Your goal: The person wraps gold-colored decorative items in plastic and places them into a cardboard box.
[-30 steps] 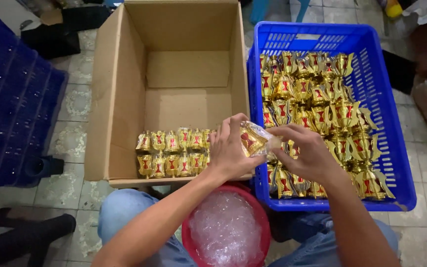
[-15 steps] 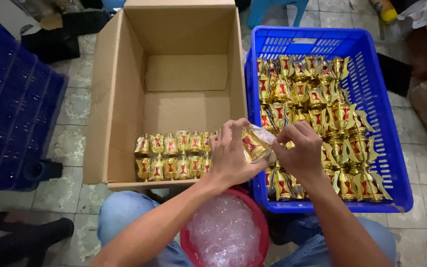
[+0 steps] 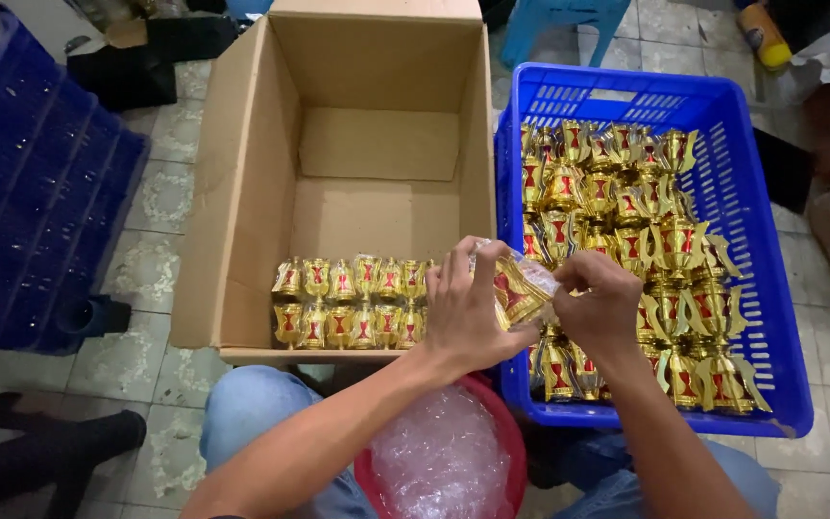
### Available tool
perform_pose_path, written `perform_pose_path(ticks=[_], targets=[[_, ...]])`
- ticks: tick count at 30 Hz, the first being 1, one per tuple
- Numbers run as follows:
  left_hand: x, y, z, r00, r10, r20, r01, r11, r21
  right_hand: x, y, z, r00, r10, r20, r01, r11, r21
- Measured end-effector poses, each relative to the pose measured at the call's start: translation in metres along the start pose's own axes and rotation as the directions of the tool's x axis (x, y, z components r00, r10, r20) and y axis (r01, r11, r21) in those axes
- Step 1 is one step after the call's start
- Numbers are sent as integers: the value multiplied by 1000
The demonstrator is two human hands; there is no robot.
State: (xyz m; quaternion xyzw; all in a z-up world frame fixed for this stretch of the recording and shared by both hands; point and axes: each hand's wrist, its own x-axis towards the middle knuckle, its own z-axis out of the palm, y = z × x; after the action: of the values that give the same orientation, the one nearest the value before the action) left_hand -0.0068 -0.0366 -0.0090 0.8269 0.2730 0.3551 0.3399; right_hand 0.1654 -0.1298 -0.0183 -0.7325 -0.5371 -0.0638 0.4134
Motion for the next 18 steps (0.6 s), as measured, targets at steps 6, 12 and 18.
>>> perform_pose_path(ticks=[6, 12, 18], targets=[[12, -5, -4, 985, 84, -148, -87, 996, -12, 16, -26, -25, 893, 219, 393, -387, 820, 423], [3, -3, 4, 989, 99, -107, -115, 982, -153, 3, 6, -15, 930, 113, 350, -249, 894, 372], [2, -10, 12, 993, -95, 68, 109, 960, -259, -13, 42, 7, 997, 23, 72, -18, 997, -81]])
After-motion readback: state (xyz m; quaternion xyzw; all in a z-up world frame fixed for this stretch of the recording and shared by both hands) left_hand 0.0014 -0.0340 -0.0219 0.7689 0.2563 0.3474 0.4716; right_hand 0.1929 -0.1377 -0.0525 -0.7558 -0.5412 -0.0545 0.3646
